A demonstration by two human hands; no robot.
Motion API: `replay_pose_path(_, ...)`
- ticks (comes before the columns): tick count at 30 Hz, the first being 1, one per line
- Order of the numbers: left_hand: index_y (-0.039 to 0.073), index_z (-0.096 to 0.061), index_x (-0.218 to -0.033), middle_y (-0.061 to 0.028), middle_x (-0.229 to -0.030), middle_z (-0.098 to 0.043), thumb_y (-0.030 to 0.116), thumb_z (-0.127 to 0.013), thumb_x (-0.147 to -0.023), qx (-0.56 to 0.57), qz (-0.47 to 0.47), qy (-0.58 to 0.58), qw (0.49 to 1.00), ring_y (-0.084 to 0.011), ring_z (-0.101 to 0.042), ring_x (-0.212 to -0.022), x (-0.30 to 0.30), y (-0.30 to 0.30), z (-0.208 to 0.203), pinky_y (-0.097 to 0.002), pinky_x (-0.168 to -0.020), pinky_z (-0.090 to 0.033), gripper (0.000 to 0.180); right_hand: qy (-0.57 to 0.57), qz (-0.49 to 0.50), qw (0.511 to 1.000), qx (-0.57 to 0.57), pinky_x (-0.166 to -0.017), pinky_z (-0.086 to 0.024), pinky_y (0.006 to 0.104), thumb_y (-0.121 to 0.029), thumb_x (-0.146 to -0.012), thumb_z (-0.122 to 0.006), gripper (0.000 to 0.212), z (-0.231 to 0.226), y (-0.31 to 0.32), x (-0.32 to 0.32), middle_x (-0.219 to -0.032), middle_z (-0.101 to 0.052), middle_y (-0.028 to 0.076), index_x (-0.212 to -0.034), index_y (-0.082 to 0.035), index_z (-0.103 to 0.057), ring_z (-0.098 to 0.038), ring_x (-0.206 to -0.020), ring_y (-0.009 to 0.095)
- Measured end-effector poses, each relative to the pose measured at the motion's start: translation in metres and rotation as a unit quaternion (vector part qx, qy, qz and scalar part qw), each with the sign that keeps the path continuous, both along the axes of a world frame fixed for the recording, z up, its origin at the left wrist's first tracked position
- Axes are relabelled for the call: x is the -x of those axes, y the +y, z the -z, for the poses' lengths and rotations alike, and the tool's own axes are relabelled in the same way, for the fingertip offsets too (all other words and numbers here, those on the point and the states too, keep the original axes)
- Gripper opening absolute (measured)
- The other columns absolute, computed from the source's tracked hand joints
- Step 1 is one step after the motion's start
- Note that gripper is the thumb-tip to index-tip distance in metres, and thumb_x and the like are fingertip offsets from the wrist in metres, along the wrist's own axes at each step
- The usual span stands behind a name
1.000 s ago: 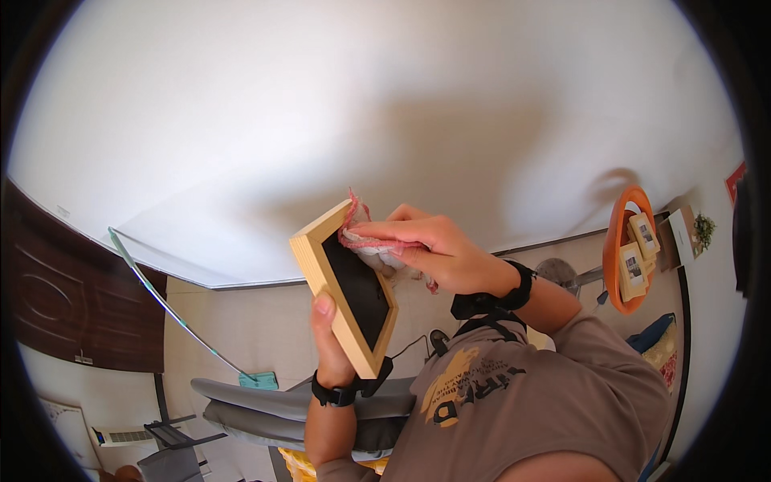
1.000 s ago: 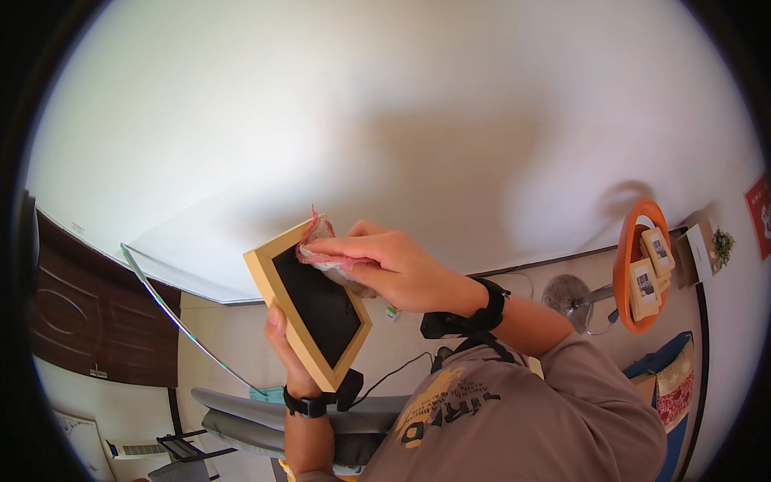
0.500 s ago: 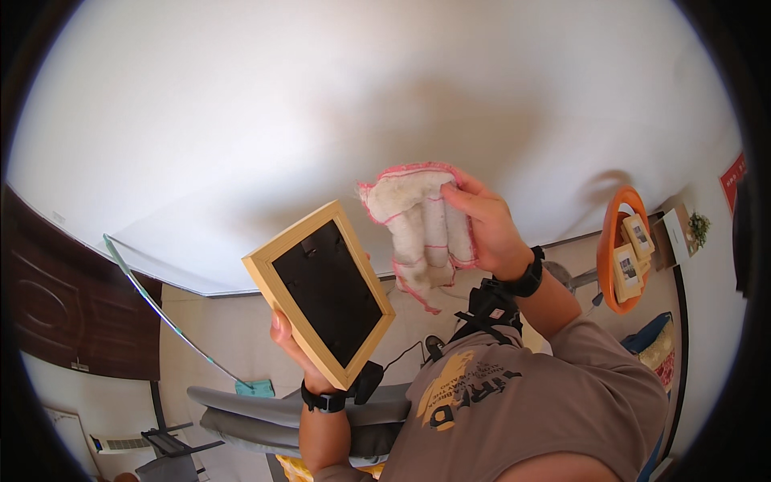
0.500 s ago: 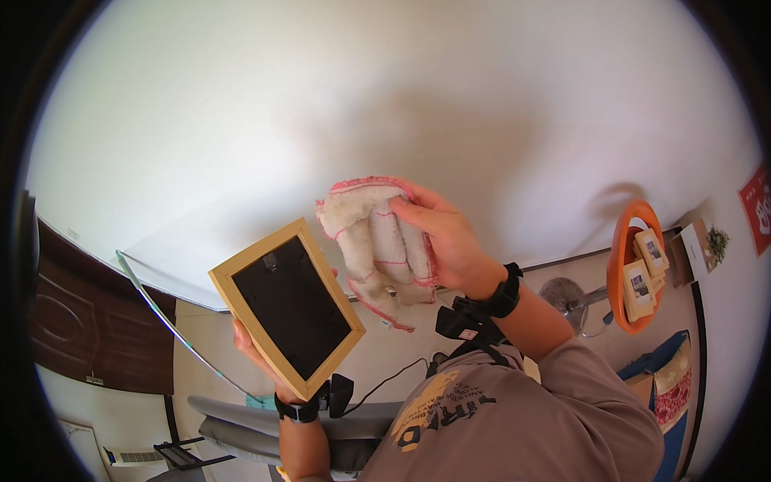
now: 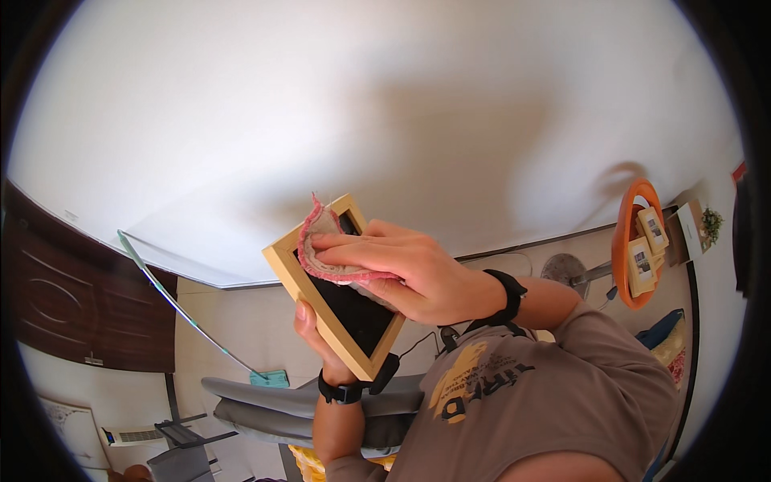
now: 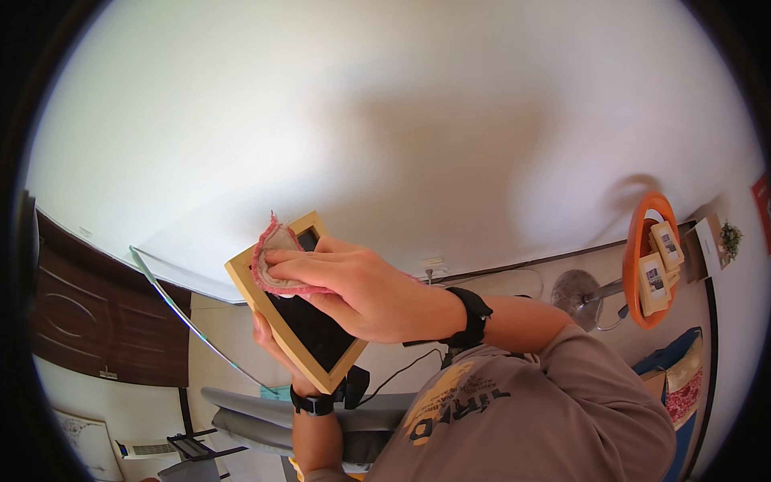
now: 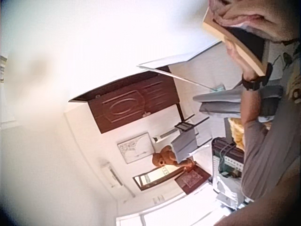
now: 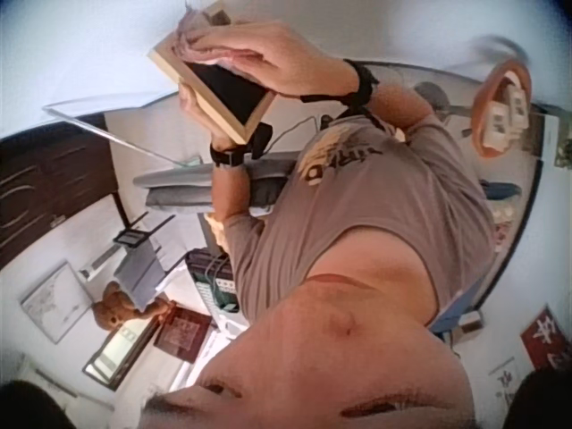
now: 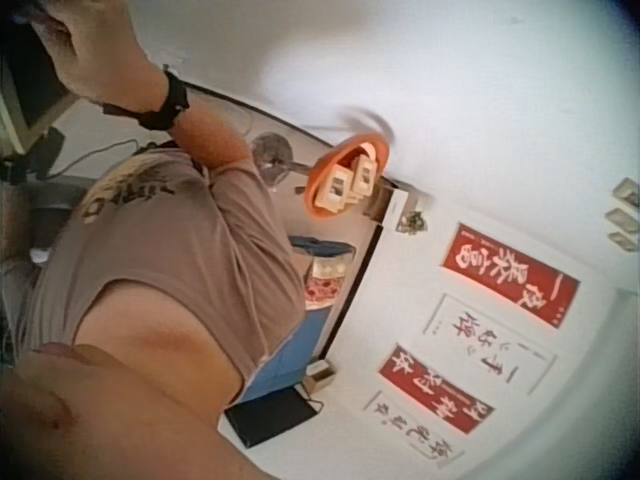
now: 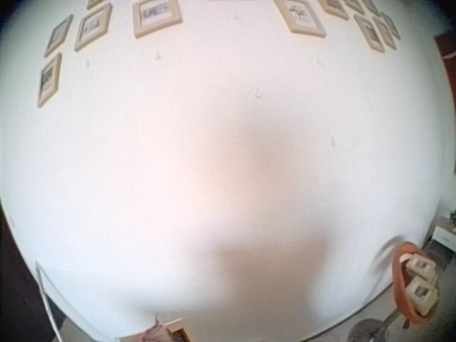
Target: The person wipes the front and back of a wooden picture frame using a cloth and then hangs it on a wall hook.
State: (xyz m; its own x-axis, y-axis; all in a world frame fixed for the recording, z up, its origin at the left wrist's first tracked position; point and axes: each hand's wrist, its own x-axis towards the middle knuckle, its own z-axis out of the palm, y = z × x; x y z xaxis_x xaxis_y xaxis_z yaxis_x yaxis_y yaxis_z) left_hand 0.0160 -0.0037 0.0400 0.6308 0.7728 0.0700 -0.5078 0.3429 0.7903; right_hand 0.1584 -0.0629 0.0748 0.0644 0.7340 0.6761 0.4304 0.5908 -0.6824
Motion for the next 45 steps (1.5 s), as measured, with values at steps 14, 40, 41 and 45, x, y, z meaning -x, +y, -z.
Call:
replay_pose_path(14, 0.003, -0.035, -0.132, -0.0135, -0.122, -0.049, 0.054, -0.053, -0.075, 0.054, -0.003, -0.036, 0.998, -0.0260, -0.050, -0.110, 0.014, 0.003, 0.015, -0.0382, -0.091, -0.044, 0.079, -0.041, 0.030, 0.999, 0.015, -0.072, -0.044, 0.0321, 0.007, -0.074, -0.058, 0.044, -0.010, -0.004, 0.015, -0.116, -0.060, 0.009, -0.118, -0.001, -0.056, -0.048, -0.075, 0.026)
replay_pose_path(40, 0.003, -0.033, -0.133, -0.0144, -0.124, -0.046, 0.058, -0.056, -0.070, 0.026, -0.078, -0.055, 0.995, -0.0285, -0.049, -0.110, 0.021, 0.004, 0.027, -0.0414, -0.092, -0.042, 0.087, 0.463, -0.127, 0.839, 0.257, -0.089, -0.043, 0.0309, -0.003, -0.083, -0.049, 0.035, -0.026, -0.042, -0.032, -0.107, -0.061, 0.014, -0.116, 0.007, -0.053, -0.057, -0.101, 0.019)
replay_pose_path(41, 0.003, -0.033, -0.133, -0.0145, -0.125, -0.046, 0.058, -0.056, -0.070, 0.023, -0.092, -0.053, 0.994, -0.0288, -0.049, -0.110, 0.022, 0.005, 0.029, -0.0416, -0.092, -0.042, 0.087, 0.450, -0.147, 0.835, 0.279, -0.089, -0.043, 0.0312, -0.003, -0.082, -0.050, 0.035, -0.026, -0.043, -0.033, -0.107, -0.061, 0.014, -0.115, 0.007, -0.053, -0.057, -0.101, 0.019)
replay_pose_path(45, 0.003, -0.032, -0.134, -0.0151, -0.126, -0.045, 0.058, -0.056, -0.070, 0.010, -0.072, -0.042, 0.996, -0.0299, -0.048, -0.111, 0.021, 0.000, 0.035, -0.0422, -0.093, -0.041, 0.087, 0.442, -0.217, 0.820, 0.291, -0.086, -0.044, 0.0288, -0.005, -0.085, -0.050, 0.036, -0.027, -0.042, -0.025, -0.105, -0.061, 0.013, -0.119, 0.007, -0.051, -0.058, -0.096, 0.016)
